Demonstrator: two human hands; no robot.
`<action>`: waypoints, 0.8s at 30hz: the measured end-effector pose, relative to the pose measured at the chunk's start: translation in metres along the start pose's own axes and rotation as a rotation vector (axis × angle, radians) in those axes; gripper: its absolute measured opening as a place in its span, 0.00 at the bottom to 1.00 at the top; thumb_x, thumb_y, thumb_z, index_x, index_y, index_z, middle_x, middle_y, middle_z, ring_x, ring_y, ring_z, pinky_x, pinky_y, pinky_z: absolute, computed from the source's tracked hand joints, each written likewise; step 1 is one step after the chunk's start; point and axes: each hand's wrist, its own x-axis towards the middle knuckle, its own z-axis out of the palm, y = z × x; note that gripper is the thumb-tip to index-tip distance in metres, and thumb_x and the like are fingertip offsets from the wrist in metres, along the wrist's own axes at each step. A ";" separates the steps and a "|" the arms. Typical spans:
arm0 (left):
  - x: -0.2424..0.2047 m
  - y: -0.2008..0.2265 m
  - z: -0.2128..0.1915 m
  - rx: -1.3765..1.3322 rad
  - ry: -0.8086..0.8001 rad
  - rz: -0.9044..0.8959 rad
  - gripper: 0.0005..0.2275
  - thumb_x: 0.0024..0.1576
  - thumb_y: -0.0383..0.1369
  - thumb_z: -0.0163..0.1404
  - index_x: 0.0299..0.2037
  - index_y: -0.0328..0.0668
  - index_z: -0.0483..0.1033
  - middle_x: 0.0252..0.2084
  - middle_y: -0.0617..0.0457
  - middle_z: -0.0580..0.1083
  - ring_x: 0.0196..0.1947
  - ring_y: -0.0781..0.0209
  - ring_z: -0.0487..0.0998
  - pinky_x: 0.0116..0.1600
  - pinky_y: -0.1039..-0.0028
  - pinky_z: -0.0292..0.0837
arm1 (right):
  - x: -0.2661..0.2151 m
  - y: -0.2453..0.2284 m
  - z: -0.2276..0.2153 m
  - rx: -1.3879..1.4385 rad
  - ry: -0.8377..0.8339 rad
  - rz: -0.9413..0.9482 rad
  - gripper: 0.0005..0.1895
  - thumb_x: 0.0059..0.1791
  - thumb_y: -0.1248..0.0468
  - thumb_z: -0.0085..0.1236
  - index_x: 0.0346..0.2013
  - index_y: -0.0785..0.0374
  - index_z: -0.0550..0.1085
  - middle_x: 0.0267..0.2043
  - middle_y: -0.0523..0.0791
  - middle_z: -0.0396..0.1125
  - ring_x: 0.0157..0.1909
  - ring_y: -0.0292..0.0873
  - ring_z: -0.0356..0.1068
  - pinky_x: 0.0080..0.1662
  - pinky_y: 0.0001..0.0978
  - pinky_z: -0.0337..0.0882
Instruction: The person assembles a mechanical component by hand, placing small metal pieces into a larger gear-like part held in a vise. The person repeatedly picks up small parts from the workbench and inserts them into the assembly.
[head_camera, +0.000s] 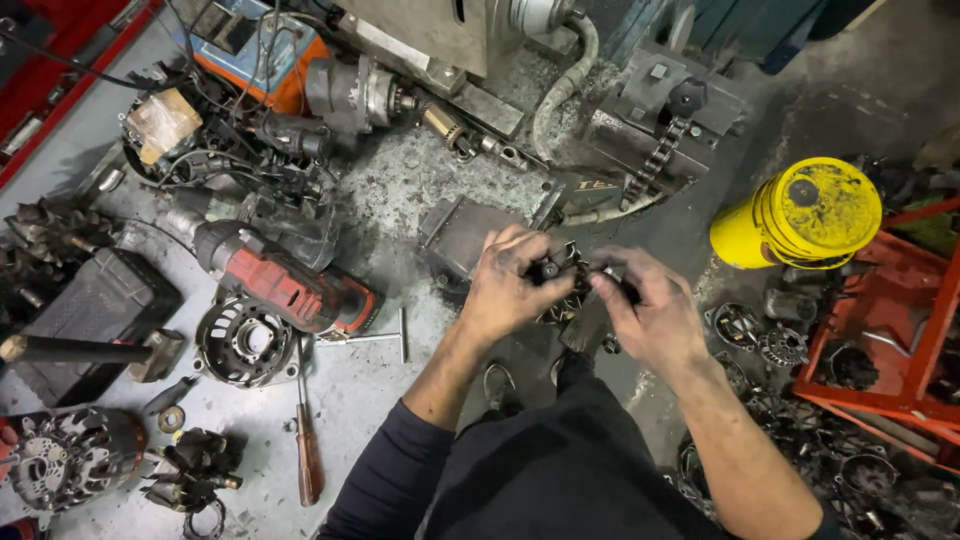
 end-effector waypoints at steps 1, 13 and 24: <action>0.000 0.000 0.001 0.004 0.016 0.003 0.12 0.48 0.39 0.63 0.34 0.44 0.76 0.36 0.53 0.76 0.43 0.53 0.74 0.52 0.61 0.65 | 0.002 -0.007 -0.001 0.014 -0.003 -0.040 0.16 0.52 0.62 0.62 0.55 0.57 0.74 0.51 0.46 0.75 0.50 0.42 0.76 0.52 0.34 0.76; -0.012 0.026 0.011 -0.054 0.277 -0.165 0.17 0.46 0.37 0.66 0.45 0.45 0.79 0.36 0.55 0.80 0.38 0.59 0.79 0.51 0.66 0.70 | 0.005 -0.030 0.004 0.121 0.028 -0.002 0.17 0.50 0.63 0.63 0.53 0.64 0.76 0.47 0.46 0.76 0.43 0.36 0.75 0.45 0.29 0.76; -0.024 0.033 0.020 0.362 0.372 -0.106 0.29 0.48 0.30 0.61 0.63 0.36 0.72 0.58 0.43 0.77 0.66 0.45 0.73 0.70 0.53 0.59 | 0.017 -0.053 0.014 0.056 0.010 -0.306 0.23 0.49 0.64 0.64 0.58 0.62 0.74 0.57 0.50 0.74 0.56 0.48 0.76 0.56 0.38 0.76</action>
